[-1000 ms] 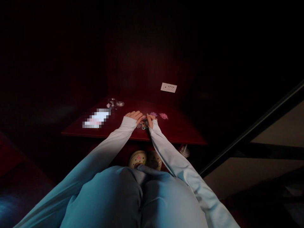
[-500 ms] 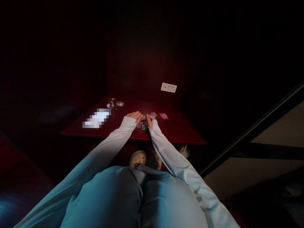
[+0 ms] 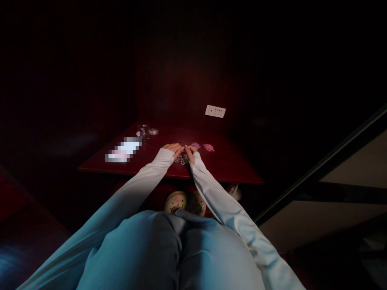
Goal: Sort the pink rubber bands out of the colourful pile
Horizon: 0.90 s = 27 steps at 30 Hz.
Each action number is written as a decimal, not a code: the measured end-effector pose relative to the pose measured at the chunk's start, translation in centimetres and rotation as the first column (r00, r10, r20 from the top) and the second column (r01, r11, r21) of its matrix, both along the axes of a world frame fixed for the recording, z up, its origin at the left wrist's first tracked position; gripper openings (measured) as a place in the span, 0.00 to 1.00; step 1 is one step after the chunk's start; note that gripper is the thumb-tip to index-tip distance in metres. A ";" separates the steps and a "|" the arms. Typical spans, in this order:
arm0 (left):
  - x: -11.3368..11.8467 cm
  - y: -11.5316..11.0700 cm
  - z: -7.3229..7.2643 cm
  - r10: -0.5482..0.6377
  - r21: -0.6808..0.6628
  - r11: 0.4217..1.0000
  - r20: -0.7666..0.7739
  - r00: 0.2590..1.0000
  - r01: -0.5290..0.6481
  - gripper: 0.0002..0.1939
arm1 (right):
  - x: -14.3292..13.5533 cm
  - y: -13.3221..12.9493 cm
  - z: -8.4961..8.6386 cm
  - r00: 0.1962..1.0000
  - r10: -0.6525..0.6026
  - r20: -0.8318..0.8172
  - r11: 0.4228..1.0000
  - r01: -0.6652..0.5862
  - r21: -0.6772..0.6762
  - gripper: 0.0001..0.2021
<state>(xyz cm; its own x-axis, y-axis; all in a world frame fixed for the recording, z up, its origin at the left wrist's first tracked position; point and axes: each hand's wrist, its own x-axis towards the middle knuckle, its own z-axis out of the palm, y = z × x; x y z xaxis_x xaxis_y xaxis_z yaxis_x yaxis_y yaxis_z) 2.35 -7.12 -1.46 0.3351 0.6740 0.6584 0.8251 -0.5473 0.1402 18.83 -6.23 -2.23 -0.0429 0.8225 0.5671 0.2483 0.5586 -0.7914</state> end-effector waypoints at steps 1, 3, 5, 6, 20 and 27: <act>0.0 0.0 0.0 -0.008 0.006 1.000 -0.002 1.000 0.008 0.15 | 0.0 0.0 0.0 1.000 0.004 -0.004 1.000 -0.004 -0.001 0.21; -0.1 0.0 -0.1 -0.022 0.021 1.000 -0.008 1.000 0.022 0.16 | 0.0 -0.1 0.1 1.000 0.008 -0.015 1.000 -0.008 -0.003 0.21; -0.1 0.0 -0.1 -0.028 0.033 0.999 -0.011 1.000 0.029 0.17 | -0.1 0.0 0.1 0.999 0.000 -0.033 1.000 0.000 -0.009 0.21; -0.1 0.0 -0.1 -0.031 0.036 0.999 -0.009 0.999 0.031 0.17 | -0.1 0.0 0.1 0.999 -0.006 -0.043 1.000 0.006 -0.014 0.21; -0.1 0.1 -0.2 -0.021 0.005 1.000 -0.029 0.999 0.021 0.16 | -0.6 -1.0 0.5 0.992 0.086 -0.090 0.987 -0.097 -0.126 0.19; -0.1 0.0 -0.1 -0.021 -0.013 1.000 -0.023 1.000 0.020 0.16 | -0.8 -1.3 0.8 0.991 0.093 -0.092 0.987 -0.104 -0.119 0.17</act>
